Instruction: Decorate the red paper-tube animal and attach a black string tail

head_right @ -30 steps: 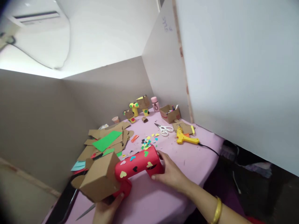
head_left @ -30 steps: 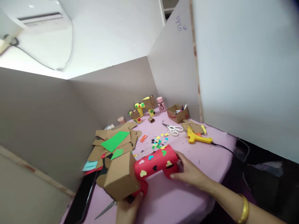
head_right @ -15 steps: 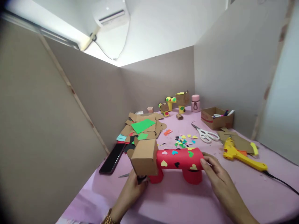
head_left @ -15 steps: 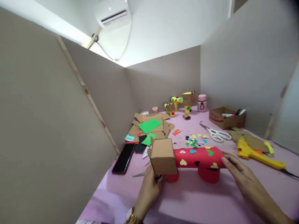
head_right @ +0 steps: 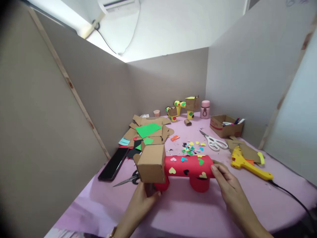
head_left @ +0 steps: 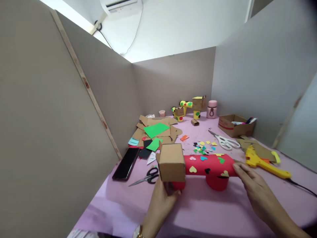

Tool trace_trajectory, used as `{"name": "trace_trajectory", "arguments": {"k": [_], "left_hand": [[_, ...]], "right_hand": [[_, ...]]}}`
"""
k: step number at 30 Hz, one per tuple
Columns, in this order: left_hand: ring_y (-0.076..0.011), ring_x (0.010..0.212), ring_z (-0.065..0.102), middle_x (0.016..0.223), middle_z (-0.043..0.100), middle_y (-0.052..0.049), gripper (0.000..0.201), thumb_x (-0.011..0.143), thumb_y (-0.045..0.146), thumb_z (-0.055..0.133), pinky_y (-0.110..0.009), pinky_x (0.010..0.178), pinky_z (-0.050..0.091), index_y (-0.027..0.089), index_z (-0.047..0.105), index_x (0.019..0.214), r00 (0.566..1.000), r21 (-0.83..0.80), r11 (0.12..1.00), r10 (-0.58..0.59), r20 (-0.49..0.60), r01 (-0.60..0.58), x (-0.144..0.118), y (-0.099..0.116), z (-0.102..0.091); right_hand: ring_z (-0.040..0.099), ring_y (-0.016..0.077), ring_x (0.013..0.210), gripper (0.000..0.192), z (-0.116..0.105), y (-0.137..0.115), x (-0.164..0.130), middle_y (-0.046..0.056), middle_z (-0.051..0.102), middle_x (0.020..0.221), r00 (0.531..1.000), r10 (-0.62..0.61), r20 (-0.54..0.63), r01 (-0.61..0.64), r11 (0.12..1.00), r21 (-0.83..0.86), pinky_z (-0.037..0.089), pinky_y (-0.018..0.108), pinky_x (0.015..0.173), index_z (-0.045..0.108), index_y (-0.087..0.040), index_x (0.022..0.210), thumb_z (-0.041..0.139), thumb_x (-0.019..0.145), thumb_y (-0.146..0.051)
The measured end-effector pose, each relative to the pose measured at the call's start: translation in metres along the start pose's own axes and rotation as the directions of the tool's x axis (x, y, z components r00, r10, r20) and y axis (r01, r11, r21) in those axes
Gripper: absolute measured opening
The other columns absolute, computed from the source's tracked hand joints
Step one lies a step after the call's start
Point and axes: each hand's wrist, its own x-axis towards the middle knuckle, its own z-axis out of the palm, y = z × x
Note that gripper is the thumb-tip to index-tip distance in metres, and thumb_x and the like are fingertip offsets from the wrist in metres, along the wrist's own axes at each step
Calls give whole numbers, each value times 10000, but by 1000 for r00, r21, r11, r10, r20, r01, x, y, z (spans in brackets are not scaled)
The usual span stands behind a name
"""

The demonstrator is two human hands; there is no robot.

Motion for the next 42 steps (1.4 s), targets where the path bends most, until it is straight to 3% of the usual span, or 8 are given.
{"name": "trace_trajectory", "arguments": {"k": [4, 7, 10, 16, 21, 30, 36, 42], "left_hand": [[-306, 1088, 560, 1161, 628, -131, 581, 607, 215, 690, -349, 879, 460, 143, 537, 1164, 977, 71, 982, -161, -142, 172, 9, 8, 24], [-320, 1064, 575, 1122, 648, -151, 506, 618, 211, 653, -352, 842, 471, 120, 580, 1111, 954, 145, 959, -212, -213, 245, 18, 12, 34], [-322, 966, 623, 1013, 688, -154, 397, 672, 232, 596, -365, 781, 486, 112, 617, 1050, 953, 169, 952, -219, -208, 256, 23, 12, 36], [-326, 1140, 531, 1180, 623, -159, 447, 684, 294, 583, -377, 906, 434, 120, 611, 1095, 969, 227, 952, -168, -179, 207, 25, 7, 26], [-348, 1111, 551, 1155, 638, -166, 502, 666, 344, 588, -404, 887, 452, 111, 607, 1110, 974, 256, 943, -181, -138, 212, 23, 6, 20], [-389, 1082, 563, 1132, 636, -225, 610, 622, 432, 571, -446, 866, 458, 56, 592, 1102, 965, 299, 919, -225, -138, 257, 22, -6, 20], [-377, 1123, 542, 1153, 636, -185, 617, 666, 476, 544, -406, 867, 471, 79, 577, 1138, 967, 339, 905, -240, -87, 256, 22, -10, 14], [-386, 1153, 510, 1199, 588, -234, 722, 675, 539, 500, -428, 919, 427, 25, 530, 1180, 969, 371, 895, -227, -95, 246, 22, -10, 12]], "right_hand": [[371, 345, 1228, 325, 2, 0, -1, 78, 620, 1134, 1000, 28, -15, -27, 998, 48, 468, 375, 870, 665, -230, 836, 564, 750, -526], [370, 353, 1221, 318, 2, -2, -2, 82, 631, 1103, 1000, 11, -21, -9, 998, 66, 474, 358, 854, 683, -219, 801, 596, 728, -515], [452, 327, 1141, 304, 2, -3, -1, 69, 639, 1061, 1000, -23, 9, 22, 996, 85, 465, 325, 848, 686, -216, 814, 599, 753, -500], [465, 271, 1124, 267, 3, -4, 2, 42, 576, 1168, 992, -84, 95, 70, 987, 144, 397, 287, 886, 681, -234, 858, 563, 827, -472], [513, 289, 1052, 304, 8, -1, 4, 78, 593, 1129, 983, -118, 139, 90, 977, 195, 431, 316, 811, 677, -202, 858, 543, 847, -475], [532, 234, 1015, 258, 4, 0, 7, 51, 620, 1092, 981, -145, 131, 109, 963, 246, 397, 276, 852, 649, -211, 958, 511, 897, -420], [555, 229, 918, 287, 5, -2, 7, 57, 638, 1022, 973, -172, 152, 132, 962, 240, 404, 289, 811, 664, -193, 940, 483, 915, -415], [545, 241, 924, 345, 5, -4, 5, 67, 632, 992, 962, -225, 152, 192, 959, 209, 397, 307, 824, 684, -182, 882, 443, 933, -424]]}}
